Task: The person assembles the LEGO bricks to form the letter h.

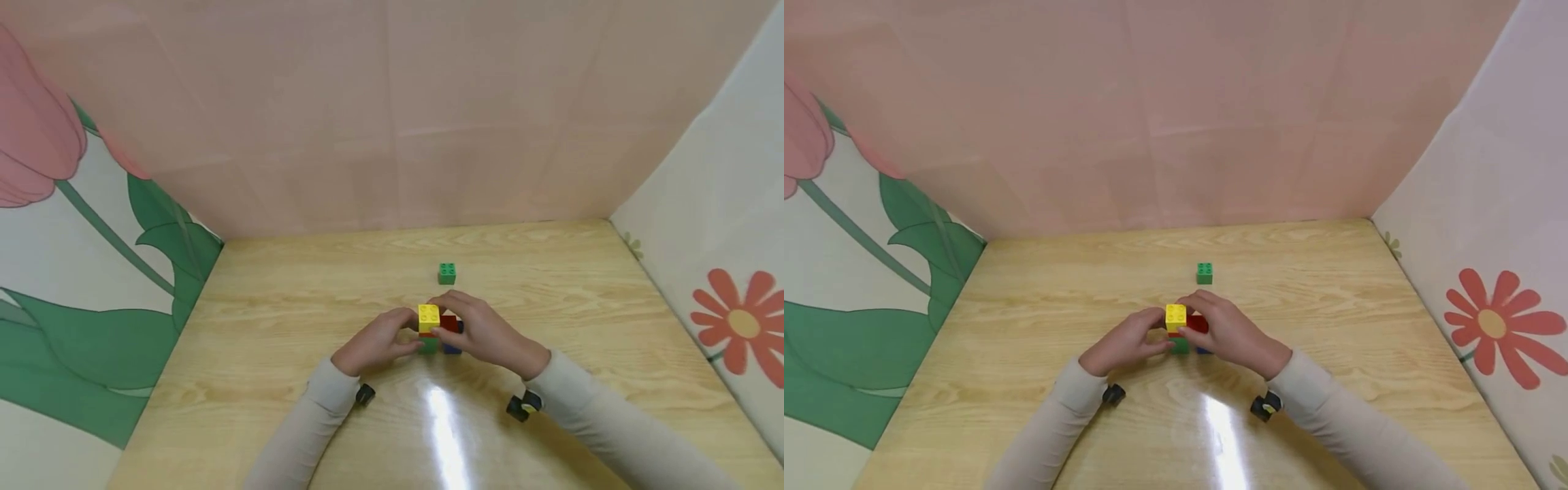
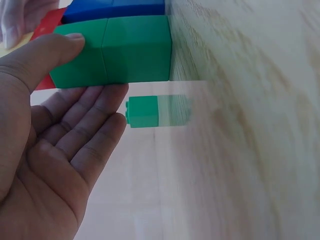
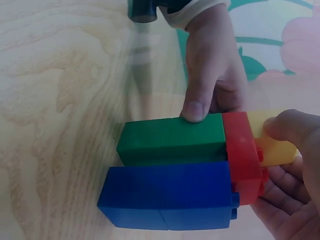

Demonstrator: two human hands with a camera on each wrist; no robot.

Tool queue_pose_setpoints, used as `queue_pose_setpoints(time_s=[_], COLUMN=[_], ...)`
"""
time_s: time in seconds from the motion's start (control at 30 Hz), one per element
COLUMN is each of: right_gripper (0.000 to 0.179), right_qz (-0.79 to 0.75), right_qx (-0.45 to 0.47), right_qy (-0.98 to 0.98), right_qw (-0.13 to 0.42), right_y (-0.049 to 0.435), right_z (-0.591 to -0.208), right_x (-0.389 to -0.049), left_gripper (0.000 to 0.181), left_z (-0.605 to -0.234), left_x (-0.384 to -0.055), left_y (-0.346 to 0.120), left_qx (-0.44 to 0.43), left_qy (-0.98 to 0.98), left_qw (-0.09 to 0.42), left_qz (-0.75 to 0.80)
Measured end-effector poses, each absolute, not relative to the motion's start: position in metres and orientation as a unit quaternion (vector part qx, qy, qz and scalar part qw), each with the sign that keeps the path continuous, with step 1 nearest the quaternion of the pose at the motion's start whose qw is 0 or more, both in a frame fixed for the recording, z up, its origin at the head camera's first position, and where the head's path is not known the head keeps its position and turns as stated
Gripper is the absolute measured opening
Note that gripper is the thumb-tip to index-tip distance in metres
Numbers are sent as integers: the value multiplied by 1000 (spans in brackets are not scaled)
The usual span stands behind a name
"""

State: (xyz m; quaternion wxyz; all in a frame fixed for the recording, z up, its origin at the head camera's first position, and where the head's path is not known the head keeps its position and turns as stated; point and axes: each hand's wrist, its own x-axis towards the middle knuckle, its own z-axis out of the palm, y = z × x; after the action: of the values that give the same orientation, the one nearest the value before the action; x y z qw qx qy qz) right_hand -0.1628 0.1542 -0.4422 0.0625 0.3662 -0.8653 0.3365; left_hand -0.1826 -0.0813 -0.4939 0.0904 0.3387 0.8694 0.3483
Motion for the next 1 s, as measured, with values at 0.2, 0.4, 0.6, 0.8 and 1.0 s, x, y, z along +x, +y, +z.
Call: queue_pose_setpoints(time_s=[0.2,0.4,0.6,0.8,1.0], right_gripper=[41,44,35,38,49], right_qz=[328,339,400,422,386], right_qx=[363,359,348,308,244], right_qy=[-870,-869,-848,-851,-887], right_qw=[51,22,20,49,62], right_y=[154,161,179,194,203], right_z=[-437,-434,-435,-441,-447], right_x=[-164,-169,-186,-213,-235], left_gripper=[27,27,31,32,32], left_z=[-492,-492,-489,-490,-491], left_x=[-183,-184,-183,-183,-184], left_y=[-82,-82,-80,-79,-79], left_qx=[338,338,322,317,319], left_qy=[870,870,874,876,875], left_qw=[89,92,111,114,112], left_qz=[348,347,347,346,347])
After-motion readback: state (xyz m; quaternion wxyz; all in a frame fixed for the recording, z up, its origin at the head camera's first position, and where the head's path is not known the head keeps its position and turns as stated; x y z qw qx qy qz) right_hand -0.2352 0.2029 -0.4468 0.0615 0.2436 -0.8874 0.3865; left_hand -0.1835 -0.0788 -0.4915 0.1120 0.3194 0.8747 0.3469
